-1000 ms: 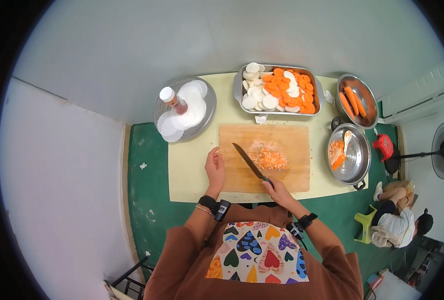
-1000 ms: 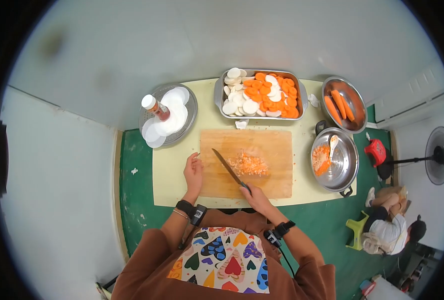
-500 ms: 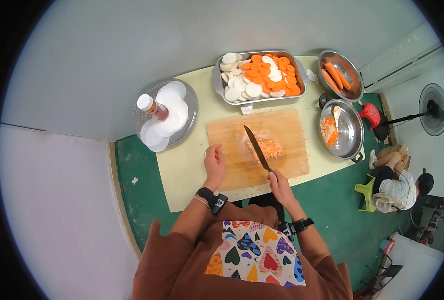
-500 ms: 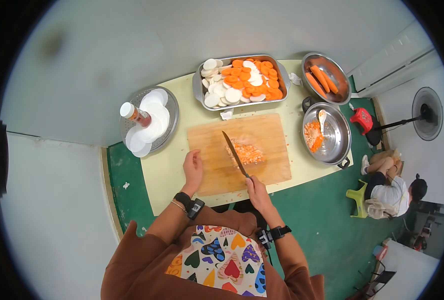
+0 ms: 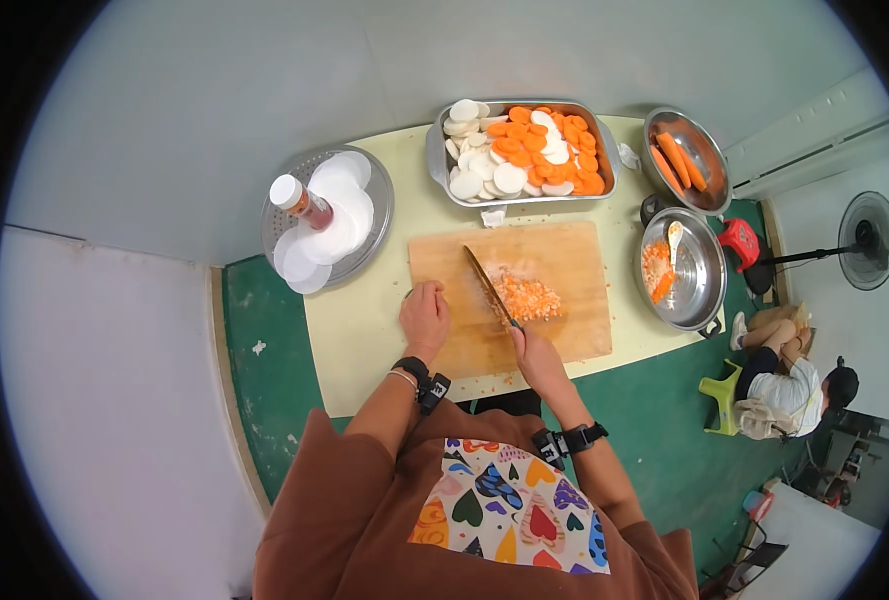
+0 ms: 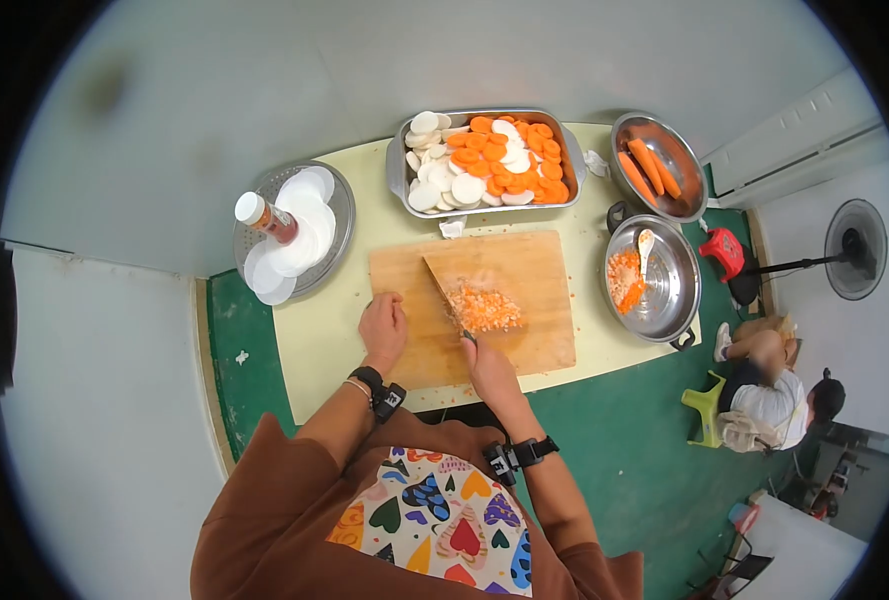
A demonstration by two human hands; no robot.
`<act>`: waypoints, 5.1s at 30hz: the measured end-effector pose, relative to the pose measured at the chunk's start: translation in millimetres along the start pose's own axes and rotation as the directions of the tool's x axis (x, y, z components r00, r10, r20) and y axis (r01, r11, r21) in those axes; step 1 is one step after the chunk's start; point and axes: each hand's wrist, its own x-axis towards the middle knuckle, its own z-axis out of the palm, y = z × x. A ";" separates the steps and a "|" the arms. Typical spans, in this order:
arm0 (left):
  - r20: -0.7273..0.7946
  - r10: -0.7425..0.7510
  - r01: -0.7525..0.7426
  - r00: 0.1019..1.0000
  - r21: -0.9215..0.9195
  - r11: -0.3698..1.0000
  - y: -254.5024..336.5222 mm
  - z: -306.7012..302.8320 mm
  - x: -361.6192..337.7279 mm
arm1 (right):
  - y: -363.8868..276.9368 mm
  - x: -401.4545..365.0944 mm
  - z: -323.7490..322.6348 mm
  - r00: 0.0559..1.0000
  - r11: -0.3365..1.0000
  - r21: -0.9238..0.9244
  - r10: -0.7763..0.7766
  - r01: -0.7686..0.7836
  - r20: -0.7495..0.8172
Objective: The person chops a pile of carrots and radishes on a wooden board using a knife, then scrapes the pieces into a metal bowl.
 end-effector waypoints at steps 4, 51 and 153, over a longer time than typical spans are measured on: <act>-0.016 0.032 -0.032 0.999 0.003 0.999 -0.1 0.2 -0.9 | 9.5 0.4 6.5 1.000 0.995 -0.100 0.000 0.000 0.007; -0.026 0.048 -0.048 0.999 -0.001 0.999 -1.8 1.5 -1.7 | 4.9 -4.4 25.7 0.999 0.995 0.089 0.042 -0.039 -0.032; 0.012 -0.271 0.271 0.963 -0.020 0.962 10.7 10.2 9.2 | 11.0 1.6 -37.7 0.996 0.952 -0.297 0.085 -0.075 0.021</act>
